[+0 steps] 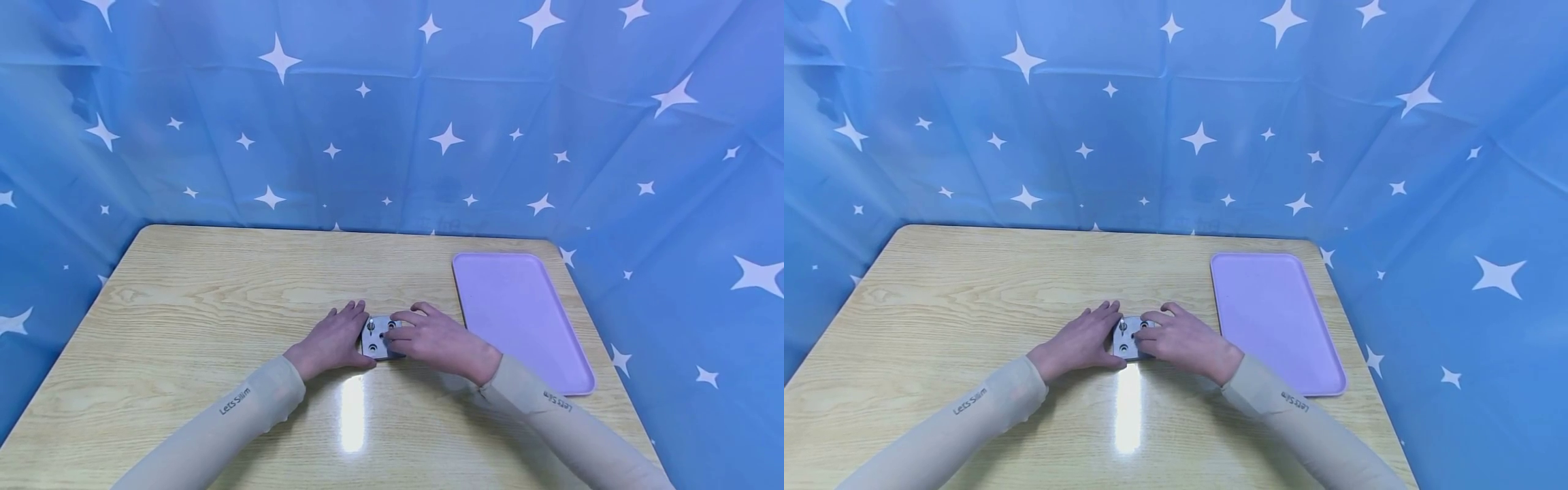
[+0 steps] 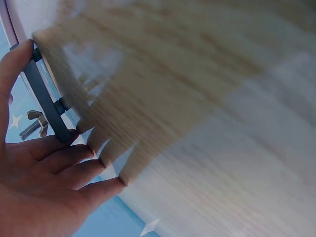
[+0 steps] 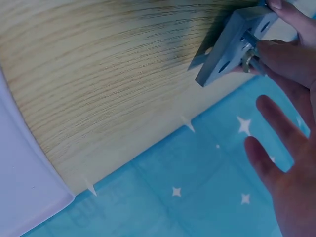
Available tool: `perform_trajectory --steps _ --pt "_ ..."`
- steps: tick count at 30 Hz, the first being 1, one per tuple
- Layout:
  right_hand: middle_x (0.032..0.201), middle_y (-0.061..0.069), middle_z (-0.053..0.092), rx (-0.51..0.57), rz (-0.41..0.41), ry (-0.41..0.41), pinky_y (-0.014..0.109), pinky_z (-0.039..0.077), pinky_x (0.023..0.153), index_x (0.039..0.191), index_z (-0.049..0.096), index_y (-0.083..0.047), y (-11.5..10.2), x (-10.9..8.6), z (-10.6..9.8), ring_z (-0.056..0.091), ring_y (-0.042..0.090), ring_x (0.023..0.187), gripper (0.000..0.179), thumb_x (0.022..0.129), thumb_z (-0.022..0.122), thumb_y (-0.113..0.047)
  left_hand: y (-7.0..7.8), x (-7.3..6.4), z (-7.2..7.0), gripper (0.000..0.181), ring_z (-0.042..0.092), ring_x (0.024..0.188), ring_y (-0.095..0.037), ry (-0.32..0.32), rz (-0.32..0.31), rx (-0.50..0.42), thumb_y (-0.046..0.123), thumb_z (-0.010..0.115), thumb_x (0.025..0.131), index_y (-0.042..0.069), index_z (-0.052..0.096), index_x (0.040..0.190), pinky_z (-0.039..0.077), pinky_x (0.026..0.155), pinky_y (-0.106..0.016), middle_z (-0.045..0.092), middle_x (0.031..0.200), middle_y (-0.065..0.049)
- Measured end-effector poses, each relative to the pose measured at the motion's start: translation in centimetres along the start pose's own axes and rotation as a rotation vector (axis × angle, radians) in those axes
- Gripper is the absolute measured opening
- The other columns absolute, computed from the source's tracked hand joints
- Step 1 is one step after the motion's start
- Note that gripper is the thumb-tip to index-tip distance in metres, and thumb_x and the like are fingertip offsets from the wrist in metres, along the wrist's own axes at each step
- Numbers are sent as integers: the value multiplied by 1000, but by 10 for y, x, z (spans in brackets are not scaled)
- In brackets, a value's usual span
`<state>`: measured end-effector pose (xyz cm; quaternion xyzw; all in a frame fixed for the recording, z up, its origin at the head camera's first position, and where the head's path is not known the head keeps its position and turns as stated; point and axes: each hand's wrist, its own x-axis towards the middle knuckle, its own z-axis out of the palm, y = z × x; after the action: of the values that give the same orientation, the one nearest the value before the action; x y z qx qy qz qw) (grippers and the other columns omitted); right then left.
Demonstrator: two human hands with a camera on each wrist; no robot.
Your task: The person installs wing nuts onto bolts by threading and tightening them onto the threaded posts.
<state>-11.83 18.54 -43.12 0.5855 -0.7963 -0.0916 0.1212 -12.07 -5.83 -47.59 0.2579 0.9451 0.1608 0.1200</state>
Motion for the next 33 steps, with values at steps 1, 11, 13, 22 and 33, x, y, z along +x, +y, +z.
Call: perform_trajectory --steps 1,11,13,22,33 --pt "127 -12 69 -3 0 4 44 48 101 118 75 -22 0 0 1 58 20 129 29 90 78 -18 0 0 0 98 36 149 -40 0 -1 -2 56 86 79 -3 50 148 33 117 -60 40 160 -23" --pt "103 -9 73 -20 66 -18 37 50 92 101 74 -21 -5 9 6 64 16 105 17 87 81 -15 -1 -1 -1 98 36 149 -41 9 6 -5 56 86 79 -4 50 148 33 117 -59 40 160 -24" --pt "101 -6 72 -1 104 -25 35 51 87 101 73 -19 -8 11 7 64 15 99 16 87 80 -14 -1 -1 0 99 35 149 -40 5 4 -7 56 86 79 -4 49 148 32 117 -59 39 160 -23" --pt "85 0 70 190 306 46 28 50 66 92 72 -11 -21 13 14 59 14 72 7 90 79 -12 -2 -1 0 99 35 150 -40 3 2 -5 55 86 79 -4 49 148 32 118 -59 39 160 -23" --pt "110 3 73 171 326 -8 37 55 83 122 71 -10 -17 9 8 68 20 98 38 92 79 -32 -2 -2 0 98 37 148 -42 14 21 -9 55 86 79 -6 50 147 33 116 -61 40 158 -26"
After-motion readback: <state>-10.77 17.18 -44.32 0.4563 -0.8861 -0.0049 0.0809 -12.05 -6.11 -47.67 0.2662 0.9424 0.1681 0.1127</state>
